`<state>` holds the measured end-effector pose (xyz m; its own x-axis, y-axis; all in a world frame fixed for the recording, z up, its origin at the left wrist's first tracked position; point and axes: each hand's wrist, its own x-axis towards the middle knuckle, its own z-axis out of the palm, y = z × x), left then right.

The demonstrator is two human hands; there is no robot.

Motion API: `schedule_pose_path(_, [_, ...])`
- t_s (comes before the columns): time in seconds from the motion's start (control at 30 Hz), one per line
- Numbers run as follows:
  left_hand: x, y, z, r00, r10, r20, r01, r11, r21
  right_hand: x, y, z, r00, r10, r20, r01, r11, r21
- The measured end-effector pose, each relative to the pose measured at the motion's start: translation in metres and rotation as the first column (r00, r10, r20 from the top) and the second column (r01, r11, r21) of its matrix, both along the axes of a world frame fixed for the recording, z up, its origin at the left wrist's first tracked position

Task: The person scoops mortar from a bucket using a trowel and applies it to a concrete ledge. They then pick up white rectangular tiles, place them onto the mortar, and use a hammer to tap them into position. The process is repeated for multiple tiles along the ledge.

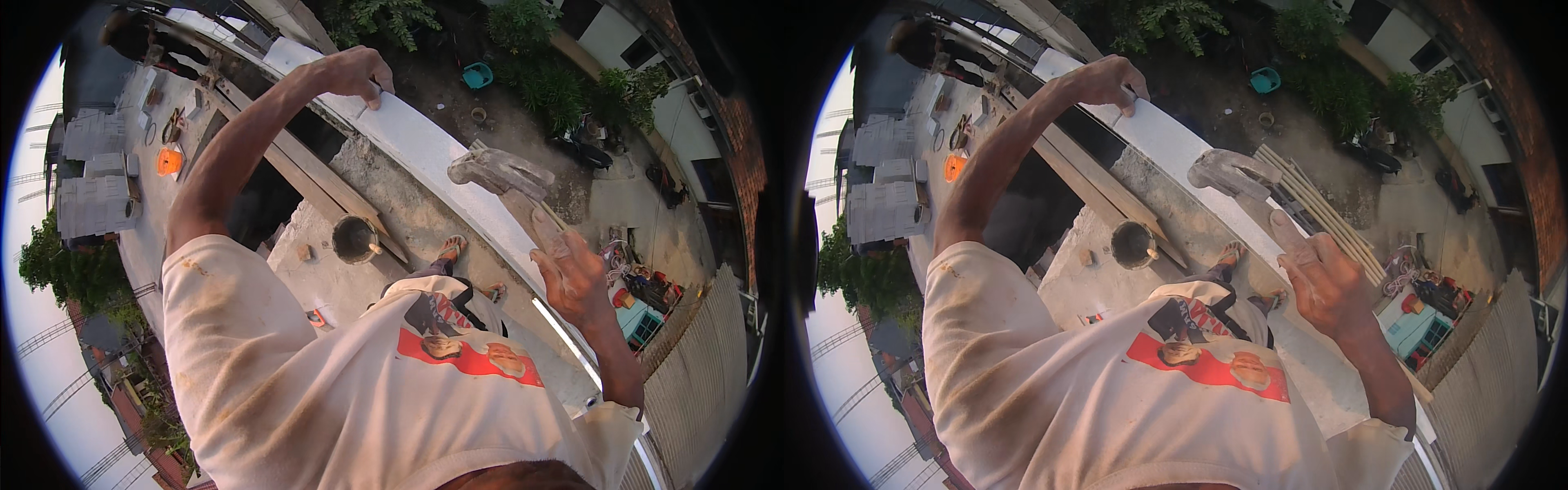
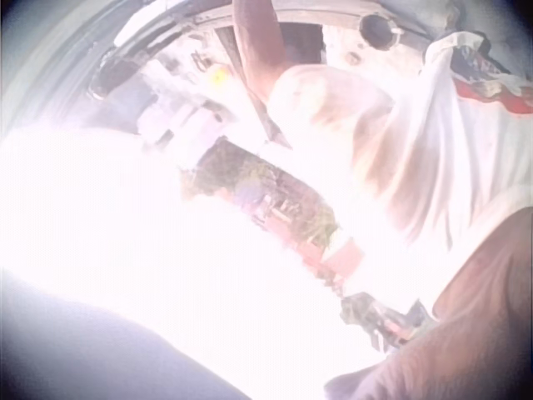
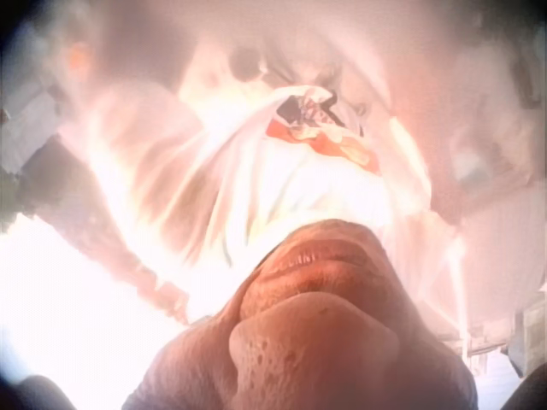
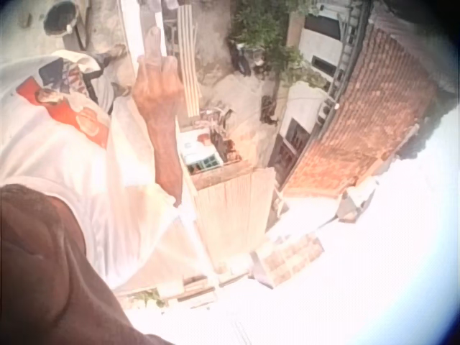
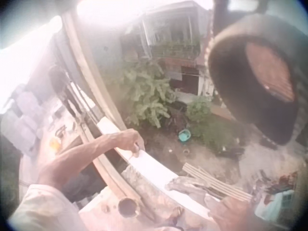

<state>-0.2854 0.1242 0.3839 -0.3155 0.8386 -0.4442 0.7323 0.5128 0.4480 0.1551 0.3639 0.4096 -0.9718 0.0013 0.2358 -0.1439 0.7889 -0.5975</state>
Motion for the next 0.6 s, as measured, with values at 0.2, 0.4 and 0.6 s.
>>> schedule_pose_path(0.2, [0.001, 0.002, 0.017, 1.0, -0.022, -0.011, 0.021, 0.998, -0.055, 0.011, 0.02, 0.004, 0.993, 0.074, 0.095, -0.093, 0.97, 0.223])
schedule_pose_path(0.4, [0.002, 0.016, 0.026, 0.992, -0.122, -0.009, 0.119, 0.979, -0.165, 0.094, 0.013, 0.044, 0.963, -0.227, -0.145, 0.235, 0.971, 0.046])
schedule_pose_path(0.6, [0.082, 0.056, 0.021, 0.959, -0.15, 0.241, 0.182, 0.976, -0.116, 0.186, -0.021, 0.038, 0.909, -0.326, 0.259, 0.391, 0.884, -0.258])
